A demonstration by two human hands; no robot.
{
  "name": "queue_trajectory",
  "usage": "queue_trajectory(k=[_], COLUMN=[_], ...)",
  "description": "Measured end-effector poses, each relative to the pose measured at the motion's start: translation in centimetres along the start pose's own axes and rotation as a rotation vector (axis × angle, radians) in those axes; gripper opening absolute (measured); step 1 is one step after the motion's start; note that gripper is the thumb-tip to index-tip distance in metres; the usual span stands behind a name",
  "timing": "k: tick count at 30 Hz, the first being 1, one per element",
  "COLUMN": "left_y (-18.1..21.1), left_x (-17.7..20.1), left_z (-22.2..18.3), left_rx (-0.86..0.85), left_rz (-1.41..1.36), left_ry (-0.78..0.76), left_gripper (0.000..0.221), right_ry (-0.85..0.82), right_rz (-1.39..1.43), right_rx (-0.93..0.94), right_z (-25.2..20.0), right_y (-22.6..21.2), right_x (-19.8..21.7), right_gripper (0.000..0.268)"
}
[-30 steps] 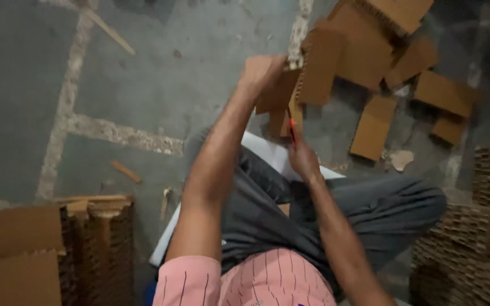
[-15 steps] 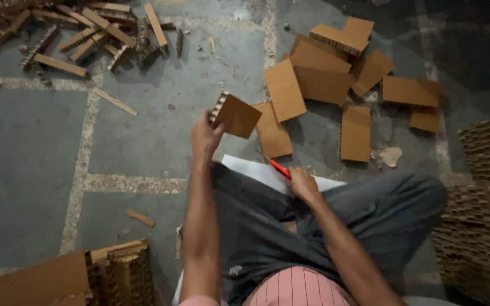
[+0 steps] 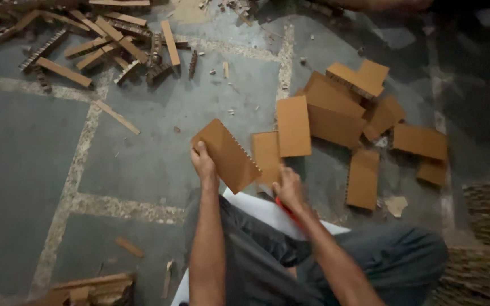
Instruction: The person cuts a long strip of honeycomb cardboard using a utility knife while sitting on the floor, then stacks the cut rectangular pieces into a larger block by fitting their notched edges together.
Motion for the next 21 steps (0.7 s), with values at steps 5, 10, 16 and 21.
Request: queue_trajectory(k=[5, 10, 16, 21], left_y=[-1.6, -6.8, -9.2, -3.5], left_x=[-1.8, -3.1, -5.3, -4.0], left_z=[3.0, 4.5, 0.8, 2.6], left_rx=[0.186, 0.012, -0.141, 0.031], left_rz=[-0.207, 0.146, 0.619, 1.152], left_ry=[0.085, -0.151, -0.559, -0.426], left_gripper=[0.052, 0.056, 0.059, 0.068], right_ry=[-0.191, 0.416, 0.123, -0.042], right_rz=[0.23, 0.343, 0.137, 0.479], right_rx=[0.223, -0.141, -0.385, -0.292], right_z=[1.0, 4.6, 12.3, 14.6], right_y=[-3.7, 1.2, -0.6, 0.3], right_x=[-2.1, -0.9, -1.0, 1.1], right_gripper=[0.043, 0.038, 0.109, 0.091])
Point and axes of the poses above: each hand's wrist, its own z-axis towards the middle knuckle, its own x-axis out of the back of the hand, y = z × x, the point moved 2 cm from there along z, towards the middle knuckle, and after that the axes turned 12 degrees about -x, right-handed, at the moved point
